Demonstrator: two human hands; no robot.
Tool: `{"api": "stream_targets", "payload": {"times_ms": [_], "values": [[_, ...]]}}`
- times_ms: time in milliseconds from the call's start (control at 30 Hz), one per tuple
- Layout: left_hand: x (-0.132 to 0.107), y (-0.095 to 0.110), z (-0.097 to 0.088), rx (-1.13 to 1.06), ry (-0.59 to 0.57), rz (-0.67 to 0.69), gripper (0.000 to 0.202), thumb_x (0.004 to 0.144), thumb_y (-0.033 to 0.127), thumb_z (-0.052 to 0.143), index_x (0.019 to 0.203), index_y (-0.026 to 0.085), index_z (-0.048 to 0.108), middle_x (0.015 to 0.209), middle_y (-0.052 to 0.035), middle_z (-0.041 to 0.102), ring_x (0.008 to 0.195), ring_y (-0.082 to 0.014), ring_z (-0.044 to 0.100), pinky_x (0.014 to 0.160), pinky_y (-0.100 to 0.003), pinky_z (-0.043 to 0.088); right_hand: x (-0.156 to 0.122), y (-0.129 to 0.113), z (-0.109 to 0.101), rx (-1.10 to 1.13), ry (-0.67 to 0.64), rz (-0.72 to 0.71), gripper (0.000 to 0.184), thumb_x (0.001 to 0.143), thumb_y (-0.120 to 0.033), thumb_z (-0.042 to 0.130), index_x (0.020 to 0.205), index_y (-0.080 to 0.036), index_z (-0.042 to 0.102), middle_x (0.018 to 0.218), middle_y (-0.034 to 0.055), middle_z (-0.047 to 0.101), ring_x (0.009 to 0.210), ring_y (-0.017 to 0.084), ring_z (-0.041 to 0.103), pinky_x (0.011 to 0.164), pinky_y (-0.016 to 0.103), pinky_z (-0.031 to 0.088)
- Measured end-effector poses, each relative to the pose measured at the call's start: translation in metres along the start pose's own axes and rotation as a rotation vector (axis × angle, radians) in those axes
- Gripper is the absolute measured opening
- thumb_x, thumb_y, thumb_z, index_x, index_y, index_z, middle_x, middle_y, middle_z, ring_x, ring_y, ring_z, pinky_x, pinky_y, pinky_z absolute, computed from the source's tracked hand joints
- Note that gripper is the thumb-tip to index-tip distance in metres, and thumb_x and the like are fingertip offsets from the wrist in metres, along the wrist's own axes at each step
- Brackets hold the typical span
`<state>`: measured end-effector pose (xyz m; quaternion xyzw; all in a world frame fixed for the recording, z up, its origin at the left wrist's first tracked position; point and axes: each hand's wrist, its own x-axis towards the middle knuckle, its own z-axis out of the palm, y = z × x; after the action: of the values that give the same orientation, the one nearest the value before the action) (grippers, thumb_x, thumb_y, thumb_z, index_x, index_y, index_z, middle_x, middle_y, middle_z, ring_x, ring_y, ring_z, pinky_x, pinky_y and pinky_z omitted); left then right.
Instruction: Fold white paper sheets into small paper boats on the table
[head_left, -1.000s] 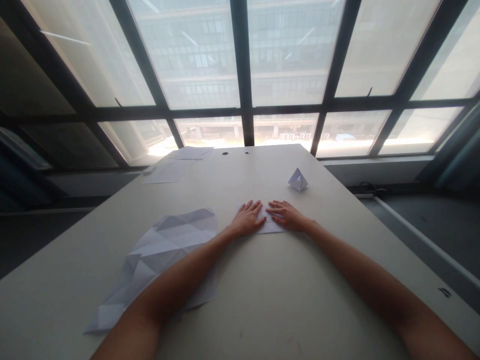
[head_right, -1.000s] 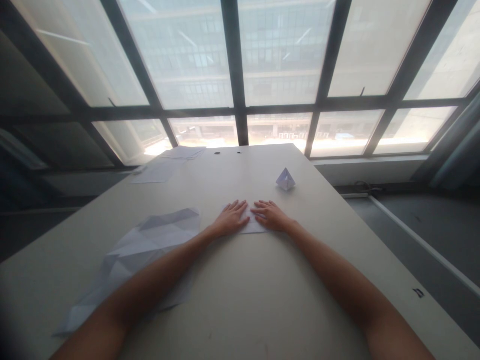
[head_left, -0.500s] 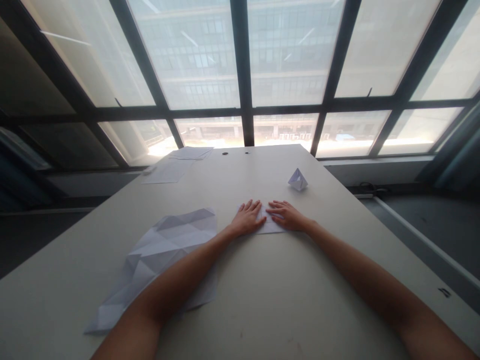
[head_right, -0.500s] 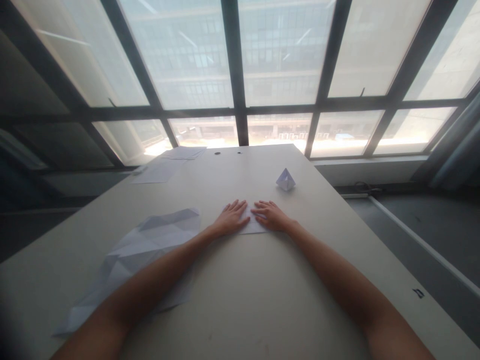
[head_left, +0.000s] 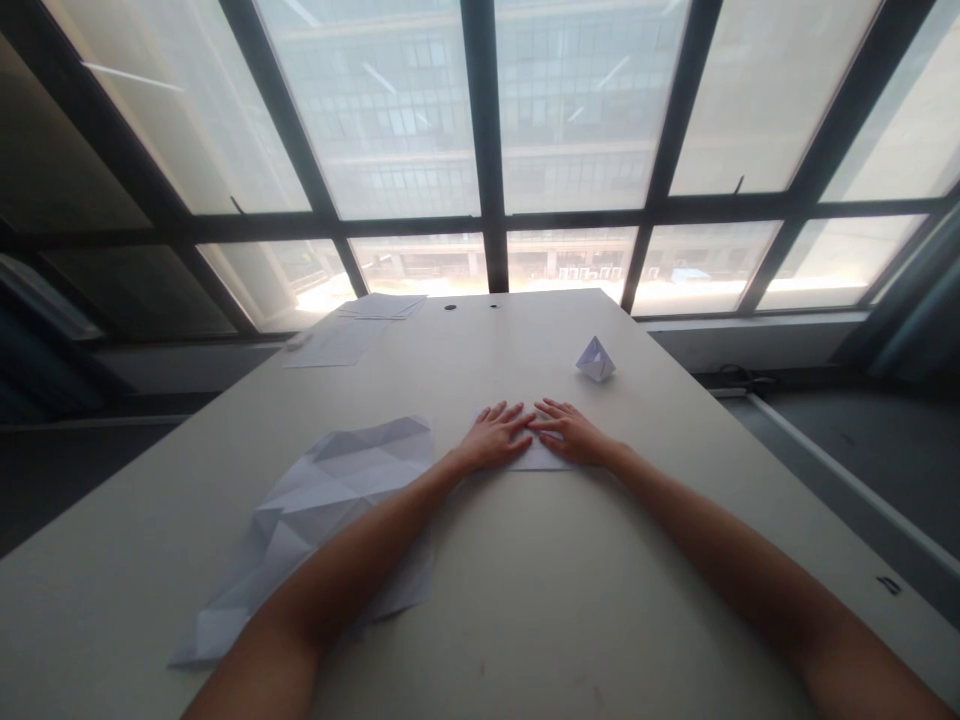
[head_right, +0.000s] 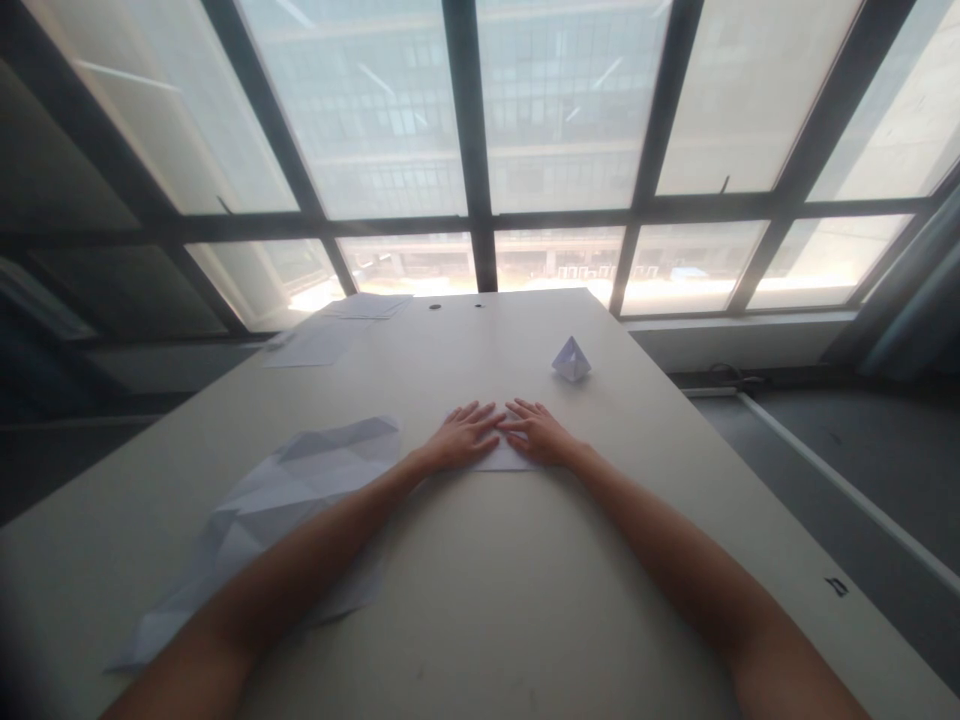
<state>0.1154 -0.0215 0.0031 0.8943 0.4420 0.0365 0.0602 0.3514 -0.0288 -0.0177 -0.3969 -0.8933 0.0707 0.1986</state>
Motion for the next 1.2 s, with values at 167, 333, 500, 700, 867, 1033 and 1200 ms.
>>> {"api": "stream_targets", "payload": {"times_ms": [167,333,500,700,867,1033,1200], "values": [[0.0020,-0.0021,0.0044,0.025,0.031,-0.003,0.065,0.097,0.064,0.028,0.156,0.035,0.029,0.163,0.0029,0.026,0.150,-0.0308,0.022,0.120,-0.053,0.020,0.0011,-0.0009,0.0003,-0.030,-0.019,0.051,0.045,0.098,-0.034,0.050,0.142,-0.029,0.055,0.157,0.0102,0.039,0.146,0.032,0.032,0.117,0.058,0.028],[0.0023,-0.0021,0.0058,0.036,0.051,-0.002,0.070,0.097,0.065,0.027,0.157,0.029,0.026,0.163,-0.0007,0.028,0.148,-0.0313,0.025,0.118,-0.052,0.023,0.0030,0.0016,0.0036,-0.049,-0.008,0.068,0.047,0.097,-0.034,0.050,0.143,-0.024,0.054,0.155,0.0128,0.041,0.144,0.033,0.035,0.117,0.055,0.030],[0.0028,-0.0015,0.0059,0.043,0.067,-0.019,0.070,0.096,0.065,0.030,0.156,0.029,0.029,0.162,-0.0013,0.030,0.148,-0.0307,0.027,0.118,-0.051,0.025,0.0032,0.0040,0.0051,-0.041,0.024,0.056,0.046,0.097,-0.035,0.051,0.142,-0.024,0.055,0.153,0.0120,0.045,0.143,0.031,0.038,0.117,0.052,0.032],[0.0037,-0.0005,0.0067,0.032,0.081,-0.062,0.069,0.096,0.064,0.029,0.155,0.027,0.032,0.162,-0.0027,0.031,0.148,-0.0280,0.027,0.118,-0.050,0.025,0.0017,0.0023,0.0027,-0.028,0.027,0.046,0.041,0.097,-0.032,0.052,0.136,-0.027,0.061,0.151,0.0118,0.047,0.142,0.032,0.040,0.116,0.054,0.033],[0.0043,0.0000,0.0082,0.020,0.074,-0.098,0.072,0.096,0.065,0.027,0.156,0.025,0.030,0.163,-0.0036,0.028,0.150,-0.0287,0.023,0.120,-0.052,0.021,0.0000,0.0008,0.0002,-0.009,0.041,0.008,0.037,0.096,-0.030,0.054,0.132,-0.032,0.064,0.151,0.0091,0.048,0.142,0.031,0.040,0.115,0.054,0.034],[0.0039,0.0000,0.0080,0.011,0.062,-0.107,0.072,0.096,0.065,0.027,0.156,0.024,0.028,0.164,-0.0046,0.026,0.151,-0.0291,0.019,0.121,-0.053,0.017,-0.0003,-0.0022,-0.0022,-0.015,-0.006,0.020,0.039,0.099,-0.033,0.049,0.136,-0.032,0.061,0.153,0.0098,0.045,0.144,0.032,0.037,0.115,0.058,0.031],[0.0033,0.0008,0.0068,0.010,0.058,-0.111,0.072,0.096,0.065,0.028,0.156,0.026,0.029,0.163,-0.0040,0.026,0.151,-0.0296,0.019,0.121,-0.053,0.017,0.0012,-0.0039,-0.0014,-0.024,-0.021,0.070,0.044,0.099,-0.036,0.048,0.141,-0.028,0.056,0.155,0.0119,0.042,0.145,0.033,0.035,0.116,0.059,0.029]]}}
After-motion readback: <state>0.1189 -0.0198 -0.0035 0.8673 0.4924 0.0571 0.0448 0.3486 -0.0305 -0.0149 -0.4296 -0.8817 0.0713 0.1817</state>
